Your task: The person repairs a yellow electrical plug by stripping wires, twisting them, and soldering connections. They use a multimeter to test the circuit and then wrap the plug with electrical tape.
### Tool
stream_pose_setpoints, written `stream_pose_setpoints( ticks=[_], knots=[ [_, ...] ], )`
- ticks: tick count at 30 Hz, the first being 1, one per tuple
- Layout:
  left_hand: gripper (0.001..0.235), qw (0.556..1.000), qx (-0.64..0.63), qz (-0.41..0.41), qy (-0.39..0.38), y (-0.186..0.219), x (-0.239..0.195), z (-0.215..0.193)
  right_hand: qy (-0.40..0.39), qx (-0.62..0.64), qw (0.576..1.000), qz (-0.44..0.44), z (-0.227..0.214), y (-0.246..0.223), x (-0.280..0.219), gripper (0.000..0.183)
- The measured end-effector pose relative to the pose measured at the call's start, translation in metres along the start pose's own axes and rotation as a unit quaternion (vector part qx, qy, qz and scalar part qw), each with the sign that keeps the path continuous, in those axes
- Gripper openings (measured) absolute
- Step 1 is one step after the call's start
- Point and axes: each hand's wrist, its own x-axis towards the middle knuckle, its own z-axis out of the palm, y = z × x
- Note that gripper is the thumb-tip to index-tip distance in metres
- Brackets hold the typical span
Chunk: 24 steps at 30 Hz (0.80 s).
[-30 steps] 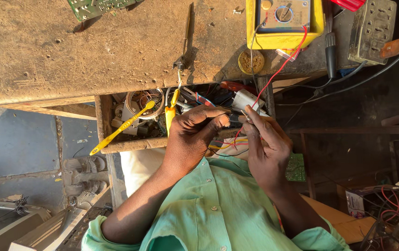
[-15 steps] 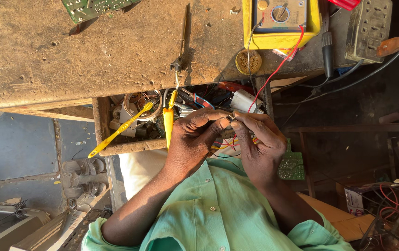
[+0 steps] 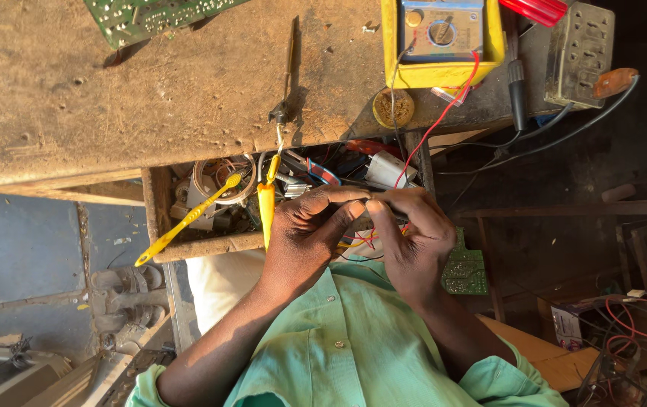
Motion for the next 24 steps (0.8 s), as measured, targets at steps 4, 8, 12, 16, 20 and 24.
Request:
stream_pose_setpoints(
  ticks=[4,8,12,16,20,24],
  knots=[
    [0.018,0.998,0.052,0.015,0.02,0.004,-0.006,-0.001,-0.07,0.26,0.947,0.177,0.0,0.006,-0.008,0.027],
    [0.016,0.997,0.005,0.074,0.026,0.007,-0.003,0.001,-0.155,0.257,0.946,0.121,0.006,0.013,-0.013,0.025],
    [0.018,0.992,-0.004,0.121,0.024,0.008,-0.013,-0.007,-0.162,0.284,0.932,0.159,0.008,0.02,-0.027,0.015],
    [0.016,0.99,0.062,0.099,0.079,0.017,-0.035,-0.046,-0.129,0.339,0.923,0.132,-0.005,0.028,-0.017,0.007],
    [0.032,0.902,0.175,0.061,0.39,0.022,-0.074,-0.127,-0.075,0.343,0.922,0.166,-0.034,0.037,-0.006,0.006],
    [0.021,0.835,0.13,0.177,0.505,0.0,-0.107,-0.195,-0.078,0.372,0.908,0.178,-0.057,0.047,0.003,0.015]
  ],
)
